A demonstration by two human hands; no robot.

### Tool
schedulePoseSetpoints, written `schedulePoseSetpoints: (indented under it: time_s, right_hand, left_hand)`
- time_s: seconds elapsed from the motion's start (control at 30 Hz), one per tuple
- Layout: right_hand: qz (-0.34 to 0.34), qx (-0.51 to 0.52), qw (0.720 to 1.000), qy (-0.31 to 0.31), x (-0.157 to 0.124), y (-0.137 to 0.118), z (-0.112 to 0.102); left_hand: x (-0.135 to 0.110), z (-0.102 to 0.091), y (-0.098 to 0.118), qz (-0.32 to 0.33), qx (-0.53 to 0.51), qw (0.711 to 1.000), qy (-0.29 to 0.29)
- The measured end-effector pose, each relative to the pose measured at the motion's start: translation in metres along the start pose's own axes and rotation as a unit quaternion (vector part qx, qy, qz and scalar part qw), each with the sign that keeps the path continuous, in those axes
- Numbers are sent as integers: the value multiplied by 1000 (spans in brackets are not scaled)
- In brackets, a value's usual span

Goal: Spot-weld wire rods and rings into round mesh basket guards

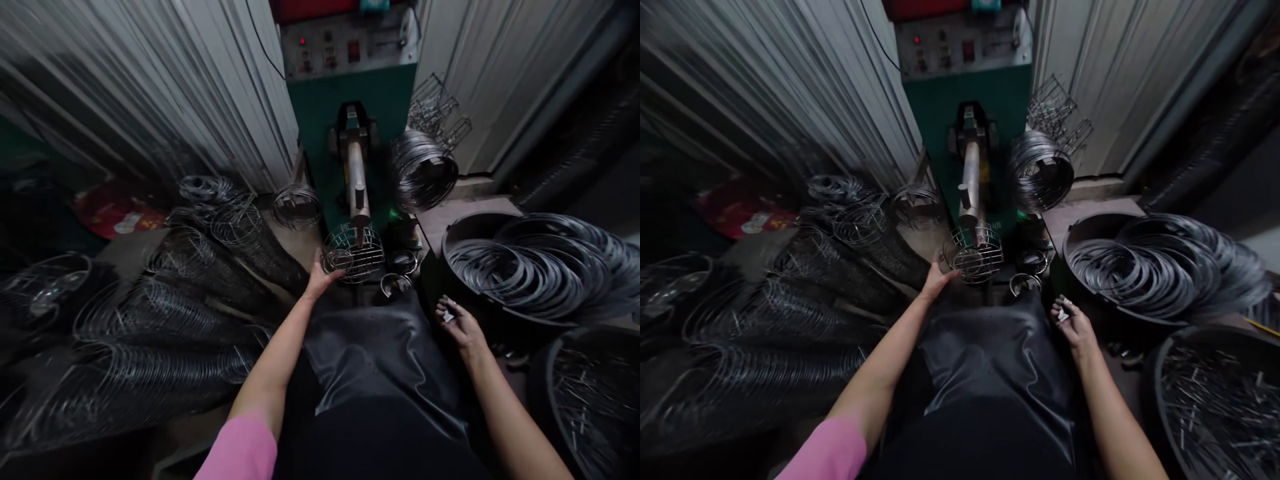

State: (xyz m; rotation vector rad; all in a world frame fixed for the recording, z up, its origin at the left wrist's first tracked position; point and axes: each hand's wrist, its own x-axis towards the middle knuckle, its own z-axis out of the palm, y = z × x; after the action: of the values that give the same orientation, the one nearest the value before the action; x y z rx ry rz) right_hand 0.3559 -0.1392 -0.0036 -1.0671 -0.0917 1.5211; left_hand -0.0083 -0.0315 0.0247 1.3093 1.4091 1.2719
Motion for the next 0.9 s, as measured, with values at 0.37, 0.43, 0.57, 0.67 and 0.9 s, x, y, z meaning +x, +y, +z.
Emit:
schedulePoseSetpoints:
  time_s: [0.37,0.43,0.57,0.67,0.9]
  right_hand:
    - [35,34,997,-53,-32,29,48]
    - [-7,2,997,-71,-36,32,50]
    - [-156,-128,979,3,-47,42,47]
    - [-305,-304,902,36,-57,54,34]
    - [-354,-536,766,-21,-60,72,0]
  left_hand:
    - [14,16,-12,2,-161,987,8]
    - [11,13,-7,2,-158,987,9]
    - [-9,4,0,18,-162,985,-58]
    - [-36,-2,5,38,-133,985,-99]
    - [-74,-6,46,167,123,978,-32]
